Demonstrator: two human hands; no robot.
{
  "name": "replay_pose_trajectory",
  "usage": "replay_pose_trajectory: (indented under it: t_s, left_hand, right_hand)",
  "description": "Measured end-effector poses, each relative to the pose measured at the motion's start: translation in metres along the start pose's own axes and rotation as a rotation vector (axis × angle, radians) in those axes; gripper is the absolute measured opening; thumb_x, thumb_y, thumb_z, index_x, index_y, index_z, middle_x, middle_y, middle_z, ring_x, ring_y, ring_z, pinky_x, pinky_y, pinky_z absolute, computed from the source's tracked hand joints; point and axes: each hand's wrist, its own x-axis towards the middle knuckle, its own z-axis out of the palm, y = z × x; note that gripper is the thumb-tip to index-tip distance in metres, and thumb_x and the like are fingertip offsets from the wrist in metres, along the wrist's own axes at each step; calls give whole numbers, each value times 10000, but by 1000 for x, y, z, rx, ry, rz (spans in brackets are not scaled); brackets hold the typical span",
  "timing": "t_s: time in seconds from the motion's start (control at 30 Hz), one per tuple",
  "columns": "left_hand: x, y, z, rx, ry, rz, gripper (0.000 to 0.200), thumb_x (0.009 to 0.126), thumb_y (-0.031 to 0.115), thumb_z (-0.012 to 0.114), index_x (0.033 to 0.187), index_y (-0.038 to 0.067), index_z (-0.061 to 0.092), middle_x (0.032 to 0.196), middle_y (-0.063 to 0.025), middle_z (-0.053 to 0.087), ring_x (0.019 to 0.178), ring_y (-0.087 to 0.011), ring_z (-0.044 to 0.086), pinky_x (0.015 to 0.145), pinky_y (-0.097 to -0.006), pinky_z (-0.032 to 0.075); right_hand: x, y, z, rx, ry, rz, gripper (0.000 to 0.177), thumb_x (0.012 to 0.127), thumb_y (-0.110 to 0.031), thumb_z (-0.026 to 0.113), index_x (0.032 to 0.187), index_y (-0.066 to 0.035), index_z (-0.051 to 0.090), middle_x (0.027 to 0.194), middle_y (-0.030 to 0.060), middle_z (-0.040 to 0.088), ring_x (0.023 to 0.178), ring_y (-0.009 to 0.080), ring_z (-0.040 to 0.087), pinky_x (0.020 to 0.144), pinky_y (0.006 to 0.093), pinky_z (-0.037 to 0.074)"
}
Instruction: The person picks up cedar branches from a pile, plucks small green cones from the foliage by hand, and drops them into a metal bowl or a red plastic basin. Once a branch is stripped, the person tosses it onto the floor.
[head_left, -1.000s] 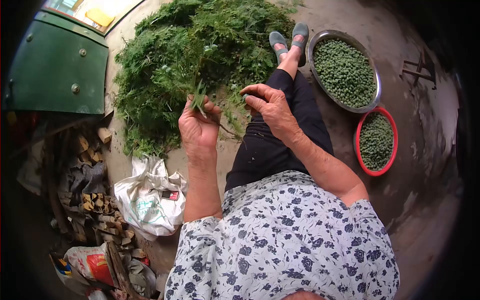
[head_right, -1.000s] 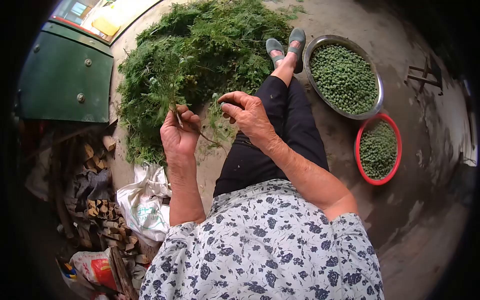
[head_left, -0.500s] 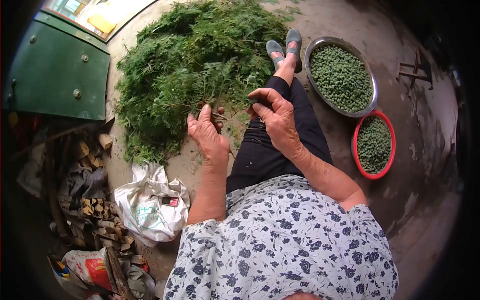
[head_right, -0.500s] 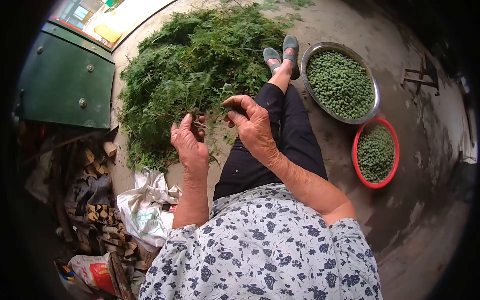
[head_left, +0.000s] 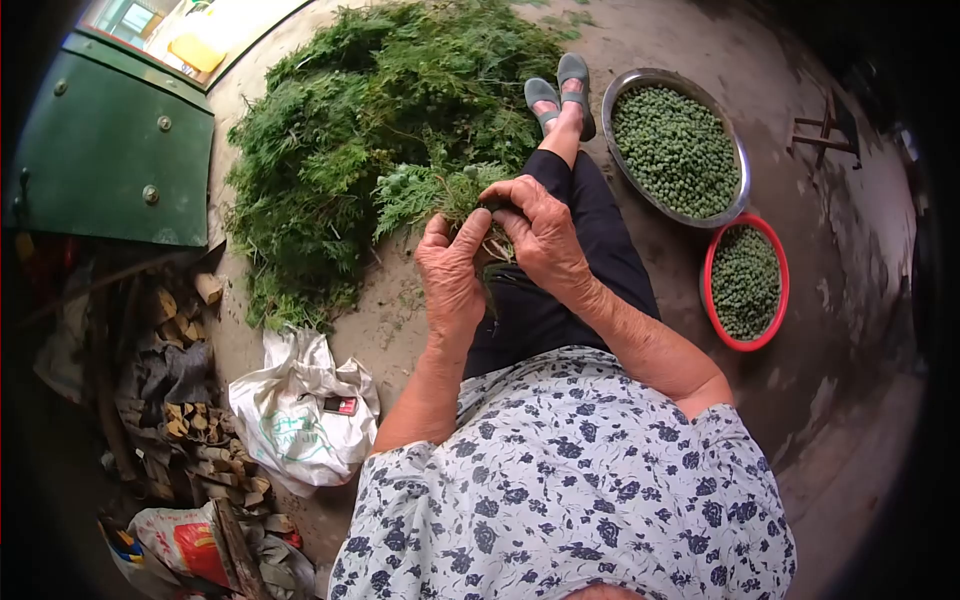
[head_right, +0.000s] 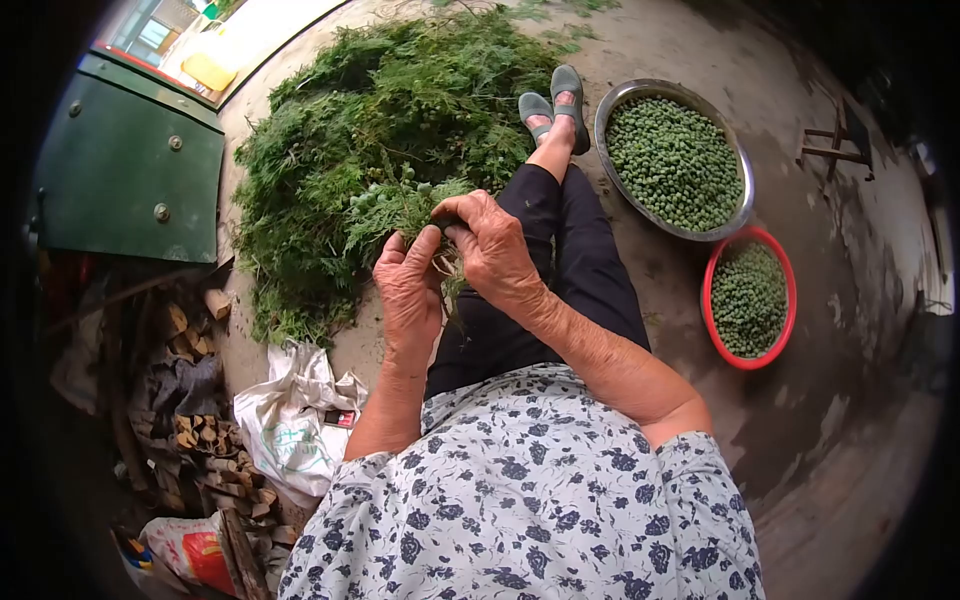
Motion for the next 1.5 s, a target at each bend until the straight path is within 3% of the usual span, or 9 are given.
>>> replay_pose_trajectory:
  t_s: [0.3, 0.4, 0.47, 0.57, 1.07, 1.23, 1.3, 1.33, 1.5]
  left_hand:
    - [-1, -2, -1, 25, 102, 65, 226, 766, -69, 585, 980, -3, 561, 908, -70, 627, 747, -128, 606, 666, -246, 509]
    - [0, -1, -4, 46, 121, 38, 239, 748, -84, 582, 970, 2, 561, 896, -70, 630, 747, -132, 606, 665, -248, 503]
    - [0, 1, -4, 42, 124, 27, 240, 743, -85, 583, 964, 4, 561, 888, -70, 630, 743, -133, 607, 664, -244, 501]
    - [-1, 8, -4, 49, 93, 28, 231, 739, -79, 587, 953, 6, 563, 872, -68, 632, 737, -134, 609, 664, -239, 498]
    - [1, 7, -14, 48, 78, 10, 217, 765, -39, 593, 978, 0, 581, 877, -64, 638, 734, -125, 608, 665, -236, 497]
    - [-1, 5, -14, 132, 37, 3, 208, 767, -52, 585, 969, -6, 589, 865, -51, 635, 710, -97, 593, 633, -213, 476]
    - [-1, 4, -14, 165, 36, 30, 227, 765, -57, 585, 986, -8, 591, 861, -39, 634, 707, -83, 583, 620, -200, 463]
    - [-1, 5, -14, 166, 36, 30, 227, 765, -57, 585, 986, -8, 591, 861, -39, 634, 707, -83, 583, 620, -200, 463]
    - [-3, 9, -8, 181, -19, 7, 286, 758, -74, 567, 1038, -12, 576, 904, -47, 626, 746, -89, 588, 672, -216, 480]
  right_hand:
    - [-2, 1, 2, -38, -52, -34, 207, 742, 55, 529, 932, -17, 569, 837, 137, 538, 774, 290, 568, 672, 329, 465]
    - [-2, 4, 3, -8, -72, 17, 166, 768, 29, 537, 921, -19, 580, 814, 95, 554, 736, 224, 578, 638, 297, 463]
    - [-2, 5, 1, 520, -136, 572, 136, 812, -8, 537, 940, -19, 582, 813, 41, 563, 712, 140, 572, 611, 257, 455]
    - [-4, 10, 1, 802, -98, 660, 149, 852, -39, 526, 994, -10, 561, 822, 15, 560, 706, 87, 557, 597, 220, 448]
    - [3, 10, -15, 1103, -53, 680, 155, 862, -45, 524, 1012, -9, 532, 812, 49, 585, 723, 109, 593, 589, 209, 469]
    - [4, 5, -8, 732, -133, 580, 166, 854, -107, 573, 985, -4, 568, 766, 23, 580, 616, 67, 545, 521, 187, 432]
    - [4, 2, -6, 277, -185, 408, 178, 803, -88, 595, 947, 16, 609, 880, 82, 585, 741, 139, 581, 660, 252, 476]
    - [3, 7, -4, 134, -185, 260, 196, 812, -92, 607, 968, 26, 602, 832, 21, 574, 693, 76, 538, 609, 207, 431]
    - [3, 6, -7, 84, -223, 194, 201, 789, -76, 614, 959, 31, 602, 846, 28, 562, 750, 72, 535, 672, 222, 446]
